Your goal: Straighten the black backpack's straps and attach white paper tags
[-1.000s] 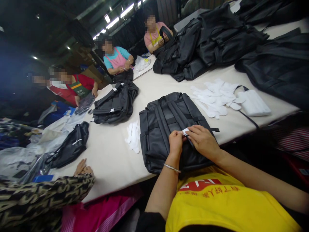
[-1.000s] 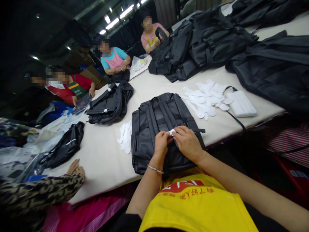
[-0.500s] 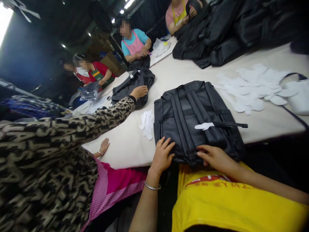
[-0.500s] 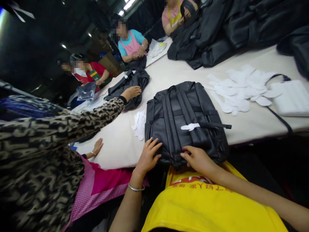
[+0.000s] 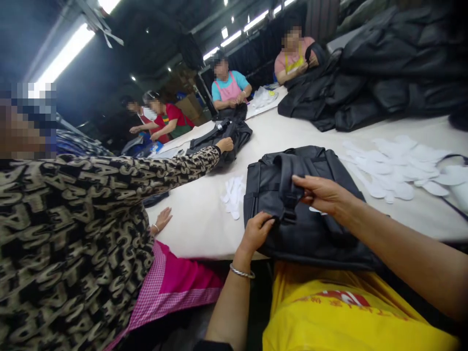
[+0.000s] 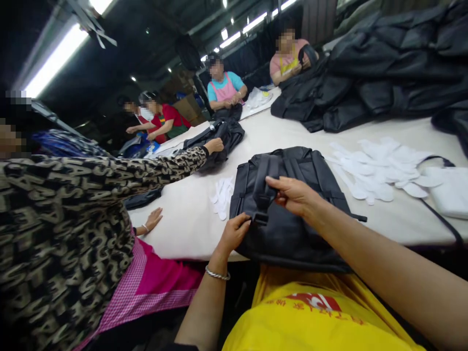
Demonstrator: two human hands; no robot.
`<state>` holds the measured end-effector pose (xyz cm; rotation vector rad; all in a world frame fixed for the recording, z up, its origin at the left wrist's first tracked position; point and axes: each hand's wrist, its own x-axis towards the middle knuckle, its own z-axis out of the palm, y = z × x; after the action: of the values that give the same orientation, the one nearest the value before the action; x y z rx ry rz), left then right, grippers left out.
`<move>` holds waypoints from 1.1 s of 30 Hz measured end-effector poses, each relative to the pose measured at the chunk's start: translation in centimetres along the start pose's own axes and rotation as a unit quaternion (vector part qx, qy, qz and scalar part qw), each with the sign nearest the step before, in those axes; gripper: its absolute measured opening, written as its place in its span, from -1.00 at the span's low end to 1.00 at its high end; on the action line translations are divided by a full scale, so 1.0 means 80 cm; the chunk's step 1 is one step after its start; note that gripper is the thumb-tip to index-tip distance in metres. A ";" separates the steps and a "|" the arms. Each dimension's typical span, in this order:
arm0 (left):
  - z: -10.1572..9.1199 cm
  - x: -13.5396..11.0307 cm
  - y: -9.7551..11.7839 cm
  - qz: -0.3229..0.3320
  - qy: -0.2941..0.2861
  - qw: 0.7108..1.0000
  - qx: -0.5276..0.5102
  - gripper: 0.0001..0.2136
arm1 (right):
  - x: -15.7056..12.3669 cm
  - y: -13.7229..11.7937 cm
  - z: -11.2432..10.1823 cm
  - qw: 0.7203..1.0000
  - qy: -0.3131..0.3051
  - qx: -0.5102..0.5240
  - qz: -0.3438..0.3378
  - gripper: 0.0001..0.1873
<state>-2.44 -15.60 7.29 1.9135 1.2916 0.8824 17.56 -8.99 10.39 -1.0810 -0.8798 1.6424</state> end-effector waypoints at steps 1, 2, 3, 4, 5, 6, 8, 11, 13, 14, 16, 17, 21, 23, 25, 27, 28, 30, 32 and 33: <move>-0.002 0.002 0.001 -0.021 0.013 0.999 -0.036 -0.83 | 0.008 -0.014 -0.001 1.000 0.013 0.018 -0.020 -0.64; -0.004 0.005 0.003 -0.034 0.026 0.996 -0.074 -0.80 | 0.016 -0.027 -0.001 0.999 0.022 0.038 -0.027 -0.67; -0.005 0.009 0.006 -0.036 0.041 0.992 -0.113 -0.77 | 0.022 -0.037 0.000 0.998 0.025 0.053 -0.027 -0.70; -0.006 0.014 0.011 -0.029 0.059 0.986 -0.150 -0.73 | 0.027 -0.045 0.002 0.998 0.028 0.056 -0.031 -0.74; -0.007 0.019 0.017 -0.019 0.075 0.980 -0.181 -0.68 | 0.031 -0.050 0.005 0.997 0.029 0.058 -0.032 -0.78; -0.008 0.025 0.022 -0.008 0.083 0.976 -0.203 -0.63 | 0.033 -0.054 0.010 0.997 0.028 0.061 -0.032 -0.82; -0.007 0.038 0.030 0.003 0.076 0.975 -0.208 -0.58 | 0.036 -0.058 0.019 0.996 0.028 0.073 -0.034 -0.91; -0.001 0.057 0.023 -0.003 0.035 0.991 -0.129 -0.77 | 0.038 -0.063 0.029 0.993 0.040 0.101 -0.042 -0.95; 0.003 0.067 0.007 -0.008 0.034 0.998 -0.047 -0.83 | 0.038 -0.064 0.030 0.991 0.048 0.125 -0.028 -0.91; 0.005 0.072 -0.002 -0.010 0.042 0.999 -0.006 -0.84 | 0.038 -0.063 0.028 0.989 0.050 0.135 -0.014 -0.90; 0.008 0.079 -0.020 -0.016 0.061 0.996 0.063 -0.85 | 0.039 -0.055 0.025 0.987 0.057 0.149 0.014 -0.88; 0.009 0.080 -0.026 -0.019 0.069 0.993 0.090 -0.85 | 0.039 -0.048 0.023 0.986 0.062 0.156 0.021 -0.87; 0.018 0.064 -0.021 -0.009 0.168 0.966 0.199 -0.83 | 0.041 -0.019 0.014 0.978 0.091 0.186 -0.001 -0.90; 0.025 0.042 -0.005 -0.005 0.254 0.938 0.235 -0.77 | 0.044 -0.011 0.012 0.974 0.107 0.197 -0.024 -0.89; 0.033 0.020 0.012 -0.008 0.300 0.929 0.218 -0.75 | 0.048 -0.011 0.010 0.971 0.118 0.204 -0.033 -0.87; 0.037 0.007 0.024 -0.006 0.296 0.940 0.169 -0.76 | 0.051 -0.017 0.009 0.971 0.121 0.207 -0.022 -0.85; 0.037 0.006 0.027 0.001 0.285 0.947 0.148 -0.74 | 0.052 -0.022 0.009 0.971 0.118 0.207 -0.009 -0.85; 0.031 0.015 0.027 0.032 0.249 0.961 0.114 -0.66 | 0.052 -0.032 0.007 0.972 0.110 0.205 0.024 -0.85; 0.021 0.031 0.025 0.078 0.181 0.978 0.065 -0.60 | 0.050 -0.042 0.004 0.973 0.099 0.204 0.047 -0.86; 0.017 0.039 0.025 0.096 0.138 0.985 0.032 -0.60 | 0.049 -0.046 0.001 0.973 0.093 0.205 0.052 -0.86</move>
<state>0.53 -13.42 8.68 2.0456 1.3193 1.2547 17.99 -4.21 12.74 -0.9795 -0.3441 1.6808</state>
